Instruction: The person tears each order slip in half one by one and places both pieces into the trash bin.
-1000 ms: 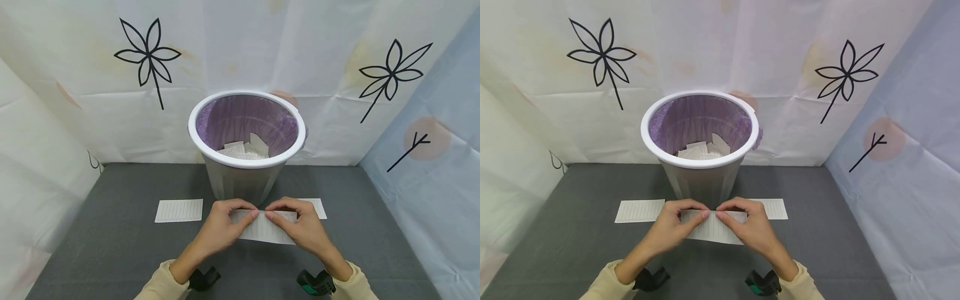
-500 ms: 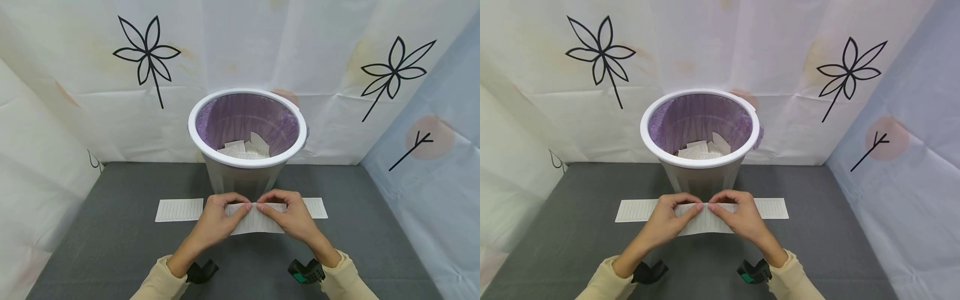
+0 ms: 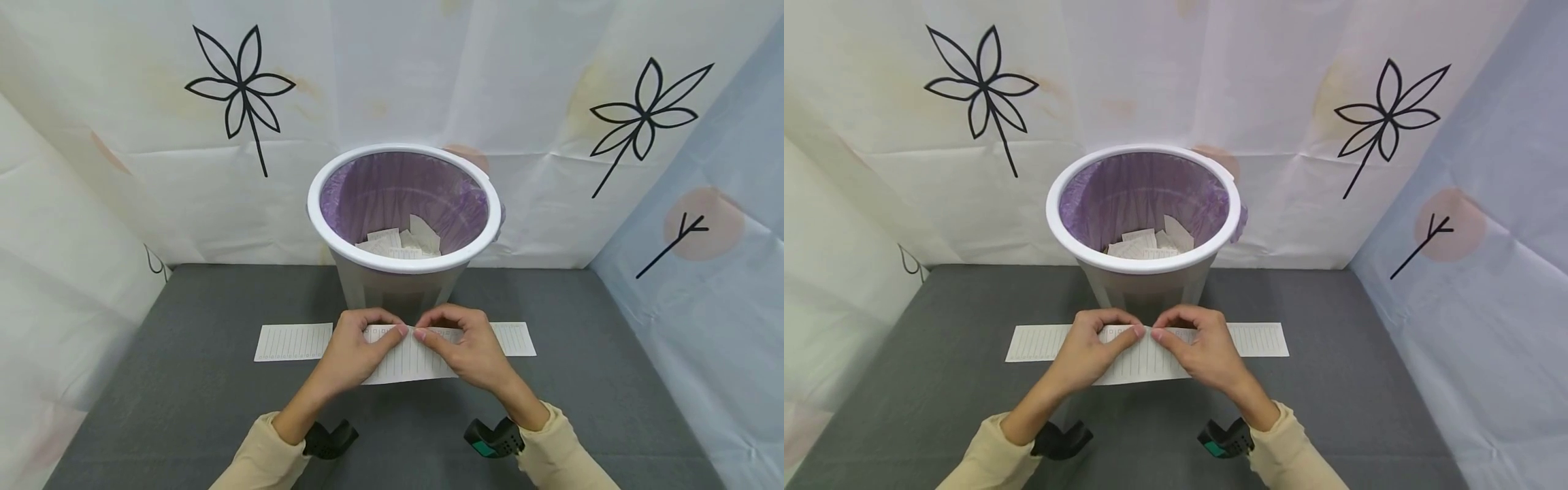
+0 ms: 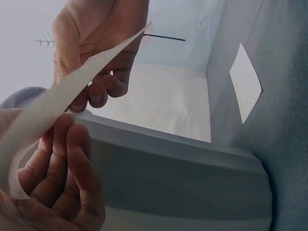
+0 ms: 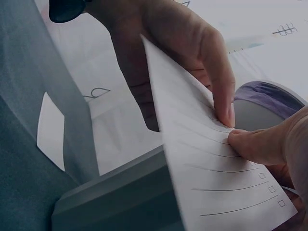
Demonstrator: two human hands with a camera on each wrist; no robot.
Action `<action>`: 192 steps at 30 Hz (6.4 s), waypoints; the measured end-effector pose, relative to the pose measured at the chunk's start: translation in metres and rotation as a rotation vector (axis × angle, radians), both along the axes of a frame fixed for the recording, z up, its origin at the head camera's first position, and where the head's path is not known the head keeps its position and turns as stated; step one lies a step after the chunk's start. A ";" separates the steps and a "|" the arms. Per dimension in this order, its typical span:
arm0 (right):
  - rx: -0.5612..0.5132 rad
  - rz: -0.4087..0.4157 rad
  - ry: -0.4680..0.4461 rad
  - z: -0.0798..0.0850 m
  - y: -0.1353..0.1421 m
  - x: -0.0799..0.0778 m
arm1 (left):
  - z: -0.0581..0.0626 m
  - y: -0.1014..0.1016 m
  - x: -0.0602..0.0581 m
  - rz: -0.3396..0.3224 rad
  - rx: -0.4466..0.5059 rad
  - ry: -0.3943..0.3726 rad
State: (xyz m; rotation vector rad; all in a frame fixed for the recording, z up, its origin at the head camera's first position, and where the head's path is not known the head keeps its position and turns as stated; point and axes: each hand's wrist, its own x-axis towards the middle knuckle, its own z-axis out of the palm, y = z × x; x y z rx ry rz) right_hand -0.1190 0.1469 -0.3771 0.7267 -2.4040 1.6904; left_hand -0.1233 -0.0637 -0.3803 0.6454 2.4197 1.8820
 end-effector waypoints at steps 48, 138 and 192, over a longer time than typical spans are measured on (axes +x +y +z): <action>-0.256 -0.061 0.136 0.004 0.008 0.004 | -0.013 -0.016 -0.007 0.202 0.067 -0.059; -0.388 -0.051 -0.040 0.178 0.008 -0.157 | 0.191 -0.008 -0.143 0.217 0.158 -0.064; -0.220 0.118 0.079 0.042 0.035 0.005 | 0.057 -0.022 0.015 -0.019 -0.010 0.104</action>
